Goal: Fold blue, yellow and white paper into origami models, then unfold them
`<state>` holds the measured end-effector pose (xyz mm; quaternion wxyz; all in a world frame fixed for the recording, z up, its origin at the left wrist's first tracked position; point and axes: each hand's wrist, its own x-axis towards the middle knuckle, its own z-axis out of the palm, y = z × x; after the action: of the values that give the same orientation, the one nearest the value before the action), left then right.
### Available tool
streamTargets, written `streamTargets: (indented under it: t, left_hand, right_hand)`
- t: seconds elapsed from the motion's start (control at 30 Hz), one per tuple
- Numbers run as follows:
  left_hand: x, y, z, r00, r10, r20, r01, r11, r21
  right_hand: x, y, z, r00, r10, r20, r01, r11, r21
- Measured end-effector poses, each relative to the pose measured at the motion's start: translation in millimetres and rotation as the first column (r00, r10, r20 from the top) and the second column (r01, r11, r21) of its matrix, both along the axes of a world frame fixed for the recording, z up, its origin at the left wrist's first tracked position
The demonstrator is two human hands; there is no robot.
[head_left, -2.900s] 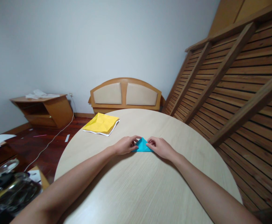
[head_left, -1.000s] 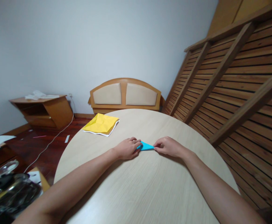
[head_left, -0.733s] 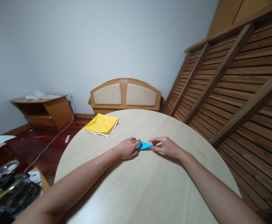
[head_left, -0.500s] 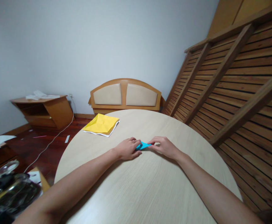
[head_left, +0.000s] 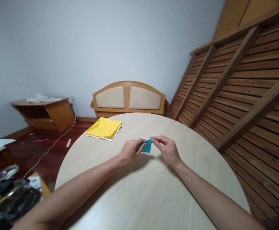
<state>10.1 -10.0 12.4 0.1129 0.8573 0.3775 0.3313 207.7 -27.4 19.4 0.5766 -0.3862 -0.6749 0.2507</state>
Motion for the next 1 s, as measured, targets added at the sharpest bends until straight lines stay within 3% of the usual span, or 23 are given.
streamTargets:
  t: [0.17,0.33,0.63,1.0]
  left_hand:
    - [7.0,-6.1,3.6,0.985,-0.074,0.158,0.103,0.977,-0.185]
    - [11.3,-4.2,-1.0,0.956,-0.104,0.273,0.183,0.941,-0.285]
    - [10.0,-1.3,-5.3,0.946,-0.129,0.298,0.242,0.892,-0.382]
    - [10.5,5.1,-4.6,0.851,0.006,0.525,0.257,0.868,-0.425]
  right_hand:
    - [-4.9,-0.6,0.3,0.998,0.003,-0.063,-0.005,0.999,-0.034]
    - [-3.3,1.4,-0.4,0.998,0.040,-0.045,-0.043,0.997,-0.060]
    - [-2.5,1.0,-1.7,0.999,0.037,0.021,-0.035,0.996,-0.081]
    - [-1.8,4.7,-8.3,0.992,0.127,0.021,-0.121,0.972,-0.203]
